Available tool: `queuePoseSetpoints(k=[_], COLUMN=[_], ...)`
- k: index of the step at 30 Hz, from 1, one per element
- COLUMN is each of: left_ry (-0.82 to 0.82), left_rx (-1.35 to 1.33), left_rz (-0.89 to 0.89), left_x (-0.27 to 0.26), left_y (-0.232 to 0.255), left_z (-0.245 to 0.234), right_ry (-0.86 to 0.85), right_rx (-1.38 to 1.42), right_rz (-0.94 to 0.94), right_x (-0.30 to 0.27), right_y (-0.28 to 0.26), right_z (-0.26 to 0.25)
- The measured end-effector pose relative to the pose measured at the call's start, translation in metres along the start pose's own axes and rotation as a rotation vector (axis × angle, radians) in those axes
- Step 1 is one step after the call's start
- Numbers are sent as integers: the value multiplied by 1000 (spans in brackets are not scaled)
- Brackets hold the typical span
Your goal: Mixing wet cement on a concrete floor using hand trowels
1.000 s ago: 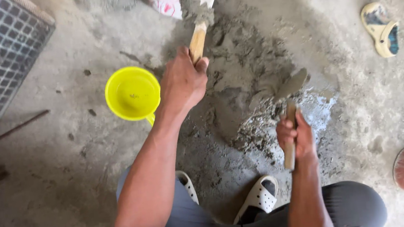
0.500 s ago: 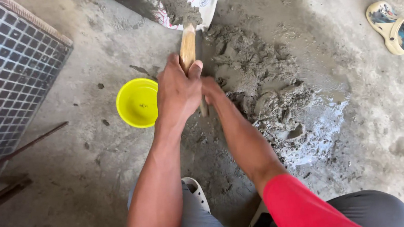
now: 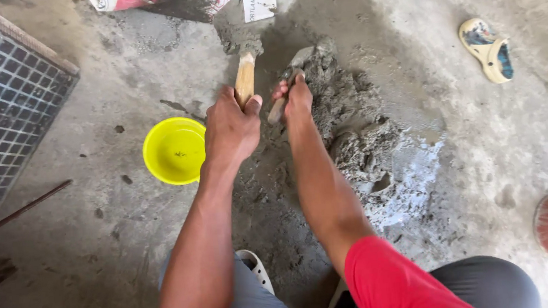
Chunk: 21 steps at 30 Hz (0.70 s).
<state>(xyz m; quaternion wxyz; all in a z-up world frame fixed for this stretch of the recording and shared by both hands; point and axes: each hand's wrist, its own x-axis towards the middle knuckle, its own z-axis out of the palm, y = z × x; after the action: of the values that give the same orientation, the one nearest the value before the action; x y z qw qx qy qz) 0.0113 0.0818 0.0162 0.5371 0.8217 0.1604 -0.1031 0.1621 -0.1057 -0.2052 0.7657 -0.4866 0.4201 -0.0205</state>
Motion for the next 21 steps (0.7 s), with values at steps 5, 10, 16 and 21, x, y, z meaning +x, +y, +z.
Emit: queuePoseSetpoints(k=[5, 10, 16, 21], left_ry=[-66, -100, -201, -367], left_rx=[53, 139, 186, 305], left_rz=[-10, 18, 39, -4], left_x=[18, 22, 41, 61], left_y=[-17, -25, -41, -78], left_z=[12, 28, 55, 92], right_ry=[-344, -539, -652, -367], right_rx=[406, 593, 172, -765], right_rz=[258, 398, 498, 47], right_x=[-92, -88, -78, -74], right_y=[-42, -61, -134, -156], right_z=[-82, -227, -268, -220])
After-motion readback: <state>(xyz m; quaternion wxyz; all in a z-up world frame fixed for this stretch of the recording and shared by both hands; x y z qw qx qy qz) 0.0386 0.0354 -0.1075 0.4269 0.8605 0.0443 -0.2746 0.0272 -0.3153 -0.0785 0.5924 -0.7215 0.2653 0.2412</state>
